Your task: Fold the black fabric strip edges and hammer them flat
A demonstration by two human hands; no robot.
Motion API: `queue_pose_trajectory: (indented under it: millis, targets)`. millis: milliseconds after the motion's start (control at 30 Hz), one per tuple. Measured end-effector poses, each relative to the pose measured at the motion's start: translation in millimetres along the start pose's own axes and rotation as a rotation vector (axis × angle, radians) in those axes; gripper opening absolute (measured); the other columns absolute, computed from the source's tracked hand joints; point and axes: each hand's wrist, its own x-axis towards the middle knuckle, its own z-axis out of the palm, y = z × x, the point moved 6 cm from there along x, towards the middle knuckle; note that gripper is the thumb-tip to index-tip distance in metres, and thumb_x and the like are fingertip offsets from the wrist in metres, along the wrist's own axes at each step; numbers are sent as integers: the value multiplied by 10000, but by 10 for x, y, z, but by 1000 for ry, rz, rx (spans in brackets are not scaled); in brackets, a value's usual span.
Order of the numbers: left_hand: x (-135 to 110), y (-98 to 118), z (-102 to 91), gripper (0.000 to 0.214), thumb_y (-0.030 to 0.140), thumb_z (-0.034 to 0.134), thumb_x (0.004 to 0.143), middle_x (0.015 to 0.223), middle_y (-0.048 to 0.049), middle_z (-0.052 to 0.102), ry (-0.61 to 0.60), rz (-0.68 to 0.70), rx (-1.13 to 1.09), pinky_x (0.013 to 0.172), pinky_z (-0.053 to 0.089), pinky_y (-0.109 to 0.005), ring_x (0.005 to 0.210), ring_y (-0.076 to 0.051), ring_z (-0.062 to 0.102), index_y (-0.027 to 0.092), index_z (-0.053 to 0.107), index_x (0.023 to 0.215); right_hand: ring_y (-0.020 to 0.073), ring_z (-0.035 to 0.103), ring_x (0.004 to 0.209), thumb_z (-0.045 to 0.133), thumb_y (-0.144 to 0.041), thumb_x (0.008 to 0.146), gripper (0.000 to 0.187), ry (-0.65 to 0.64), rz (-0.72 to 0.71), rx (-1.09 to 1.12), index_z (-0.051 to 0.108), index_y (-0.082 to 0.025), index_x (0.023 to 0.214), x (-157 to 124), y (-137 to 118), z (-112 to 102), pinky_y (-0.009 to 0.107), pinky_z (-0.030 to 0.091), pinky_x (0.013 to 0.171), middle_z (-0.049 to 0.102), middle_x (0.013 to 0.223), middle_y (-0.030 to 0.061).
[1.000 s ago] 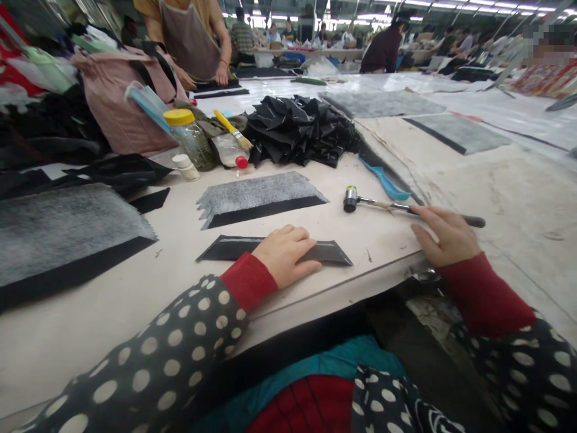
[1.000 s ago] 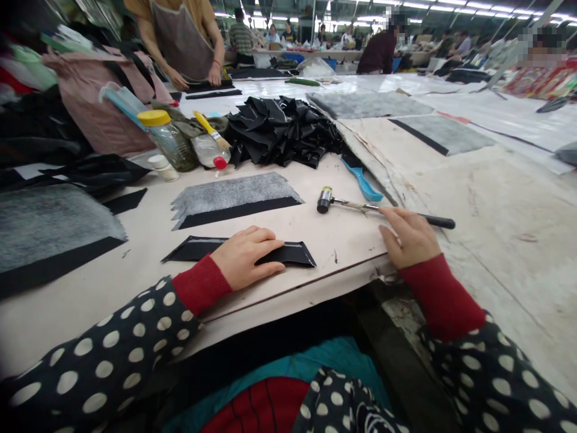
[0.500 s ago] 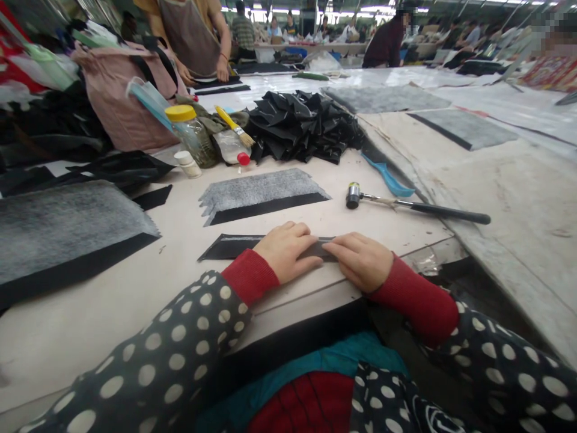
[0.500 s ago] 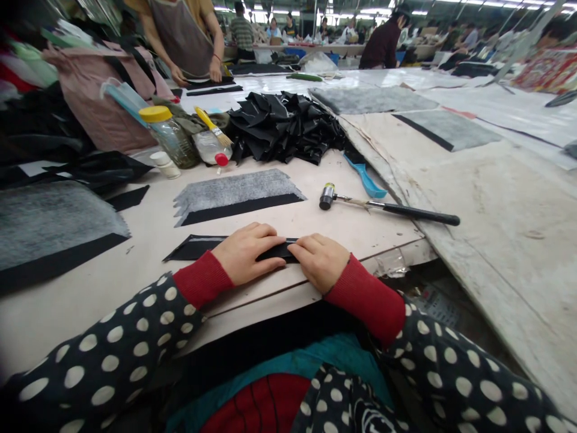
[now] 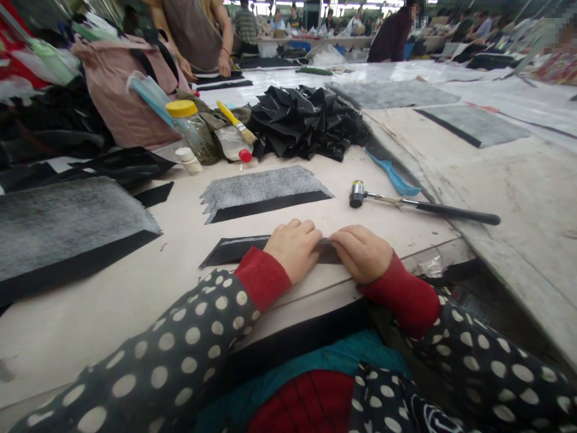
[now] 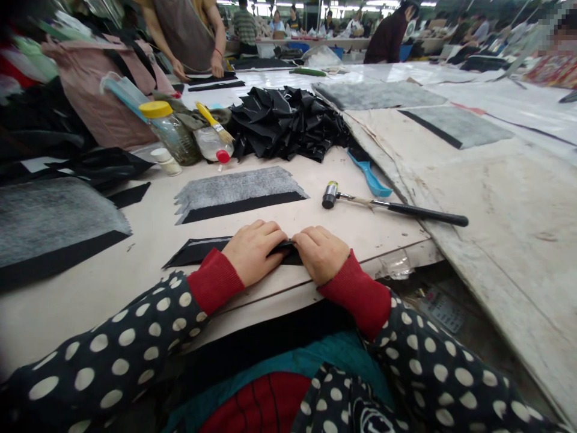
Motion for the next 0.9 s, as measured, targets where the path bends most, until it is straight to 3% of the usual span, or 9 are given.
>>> queue_pose_trajectory:
  millis: [167, 300, 433, 600, 700, 800, 900]
  targets:
    - [-27, 32, -2, 153, 245, 451, 812, 913, -57, 528, -36, 45, 11, 696, 430, -360, 844, -222, 462, 164, 559, 884, 172, 543, 706, 460, -147, 820, 159, -45, -116, 59, 615, -145, 786, -85, -72, 5, 300, 462, 641, 628, 733, 62]
    - [-131, 104, 9, 327, 359, 390, 856, 944, -80, 533, -39, 87, -21, 751, 427, -380, 883, -234, 459, 129, 527, 1045, 179, 544, 720, 478, -215, 826, 173, -103, -73, 71, 631, -133, 810, -136, -92, 14, 318, 470, 656, 629, 753, 73]
    - [-212, 105, 37, 431, 403, 390, 855, 1017, -111, 538, -26, 83, -72, 834, 411, -386, 934, -238, 461, 85, 477, 1133, 218, 534, 824, 458, -293, 834, 295, -138, 7, 78, 601, -88, 990, -120, -83, 54, 365, 481, 716, 619, 911, 124]
    - [-346, -15, 32, 339, 290, 391, 871, 1141, -95, 525, 45, 178, -124, 934, 372, -334, 1034, -198, 451, 101, 495, 1133, 236, 532, 860, 440, -322, 840, 337, -196, 24, 101, 596, -74, 1006, -134, -59, 157, 399, 480, 757, 610, 949, 143]
    - [-479, -144, 28, 293, 191, 365, 873, 1092, -76, 549, 77, 139, -29, 877, 409, -345, 995, -201, 464, 133, 521, 1114, 200, 536, 909, 423, -274, 855, 284, -203, -29, 229, 585, -113, 1024, -164, -13, 106, 358, 473, 805, 605, 993, 118]
    - [-595, -204, 52, 312, 122, 356, 857, 1050, -78, 552, 70, 81, 28, 819, 437, -345, 926, -199, 481, 138, 518, 1122, 184, 539, 931, 415, -217, 847, 261, -162, -11, 256, 568, -150, 1047, -204, 246, -97, 334, 469, 813, 580, 1020, 112]
    - [-655, -170, 68, 315, 104, 354, 848, 1073, -86, 541, 82, 79, 11, 821, 437, -338, 939, -195, 478, 126, 518, 1117, 232, 531, 959, 434, -186, 812, 279, -117, 71, 22, 569, -128, 1050, -302, 791, -337, 370, 434, 852, 562, 1041, 150]
